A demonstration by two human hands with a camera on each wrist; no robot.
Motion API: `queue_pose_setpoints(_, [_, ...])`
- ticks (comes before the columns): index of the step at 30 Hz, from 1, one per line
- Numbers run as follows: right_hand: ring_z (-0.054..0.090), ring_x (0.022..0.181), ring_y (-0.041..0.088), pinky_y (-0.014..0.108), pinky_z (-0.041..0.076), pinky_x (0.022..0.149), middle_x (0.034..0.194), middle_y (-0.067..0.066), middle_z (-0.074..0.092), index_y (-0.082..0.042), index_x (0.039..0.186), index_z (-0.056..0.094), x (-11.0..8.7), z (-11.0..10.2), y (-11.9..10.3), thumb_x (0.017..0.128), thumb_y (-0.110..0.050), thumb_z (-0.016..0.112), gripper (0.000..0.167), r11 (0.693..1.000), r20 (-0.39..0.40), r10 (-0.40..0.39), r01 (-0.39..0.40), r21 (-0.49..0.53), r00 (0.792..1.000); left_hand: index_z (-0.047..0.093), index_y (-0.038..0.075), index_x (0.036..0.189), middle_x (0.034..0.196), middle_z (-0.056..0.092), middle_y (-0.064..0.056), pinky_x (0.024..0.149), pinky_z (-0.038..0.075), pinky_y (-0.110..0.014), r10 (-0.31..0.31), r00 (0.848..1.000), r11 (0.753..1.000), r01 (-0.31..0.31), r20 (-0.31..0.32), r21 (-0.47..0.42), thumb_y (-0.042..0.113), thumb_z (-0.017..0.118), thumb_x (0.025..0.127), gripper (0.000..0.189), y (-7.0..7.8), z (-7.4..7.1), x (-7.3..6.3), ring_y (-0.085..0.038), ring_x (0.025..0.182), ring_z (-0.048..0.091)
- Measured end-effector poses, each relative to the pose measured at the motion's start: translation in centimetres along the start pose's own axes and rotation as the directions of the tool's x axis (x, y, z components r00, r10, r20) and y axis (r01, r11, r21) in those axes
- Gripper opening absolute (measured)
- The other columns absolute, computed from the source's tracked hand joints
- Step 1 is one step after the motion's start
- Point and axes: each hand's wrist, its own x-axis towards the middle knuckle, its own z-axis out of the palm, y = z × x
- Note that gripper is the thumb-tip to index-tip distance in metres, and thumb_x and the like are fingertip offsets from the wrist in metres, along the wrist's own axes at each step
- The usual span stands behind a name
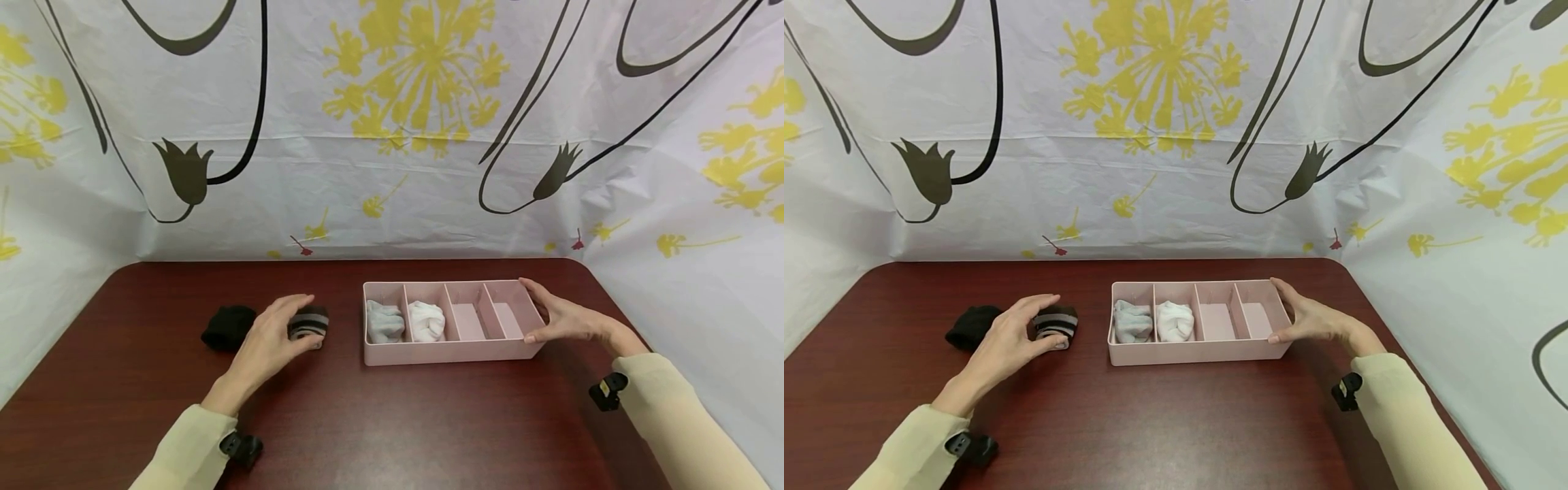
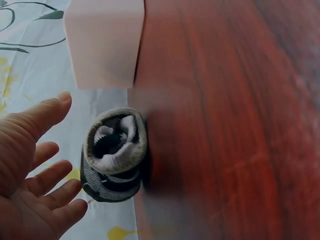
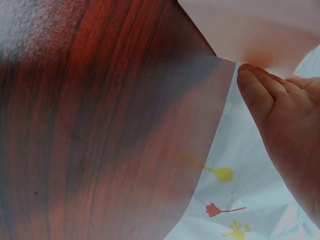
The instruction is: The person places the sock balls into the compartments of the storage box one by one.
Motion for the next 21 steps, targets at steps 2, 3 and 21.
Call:
queue_pose_setpoints(2, [0.025, 0.129, 0.023, 0.011, 0.035, 0.091, 0.15, 0.027, 0.011, -0.002, 0.149, 0.0, 0.0, 0.0, 0.0, 0.073, -0.011, 0.077, 0.109, 1.0, -0.002, 0.001, -0.001, 0.002, 1.0, 0.053, 0.005, 0.132, 0.134, 0.05, -0.016, 0.094, 0.042, -0.053, -0.012, 1.0, 1.0, 0.011, 0.02, 0.006, 0.022, 0.081, 0.073, 0.067, -0.2, 0.1, 0.1, -0.033, 0.122, 0.047])
queue_pose_setpoints(3, [0.024, 0.129, 0.026, 0.011, 0.034, 0.091, 0.15, 0.027, 0.011, -0.002, 0.149, 0.0, 0.0, 0.0, 0.0, 0.073, -0.011, 0.077, 0.109, 1.0, -0.003, 0.002, -0.002, -0.002, 1.0, 0.052, 0.004, 0.132, 0.135, 0.048, -0.017, 0.095, 0.041, -0.053, -0.018, 0.999, 1.0, 0.018, 0.029, 0.01, 0.021, 0.081, 0.073, 0.068, -0.3, 0.1, 0.1, -0.035, 0.123, 0.045])
queue_pose_setpoints(21, [0.02, 0.13, 0.04, 0.013, 0.035, 0.092, 0.15, 0.027, 0.011, -0.003, 0.149, 0.0, 0.1, 0.1, 0.0, 0.073, -0.011, 0.078, 0.109, 1.0, -0.006, 0.004, -0.004, -0.022, 1.0, 0.043, 0.003, 0.138, 0.143, 0.035, -0.025, 0.093, 0.041, -0.058, -0.093, 0.985, 0.994, 0.084, 0.143, 0.069, 0.011, 0.079, 0.074, 0.074, -1.4, 1.3, 0.4, -0.045, 0.127, 0.037])
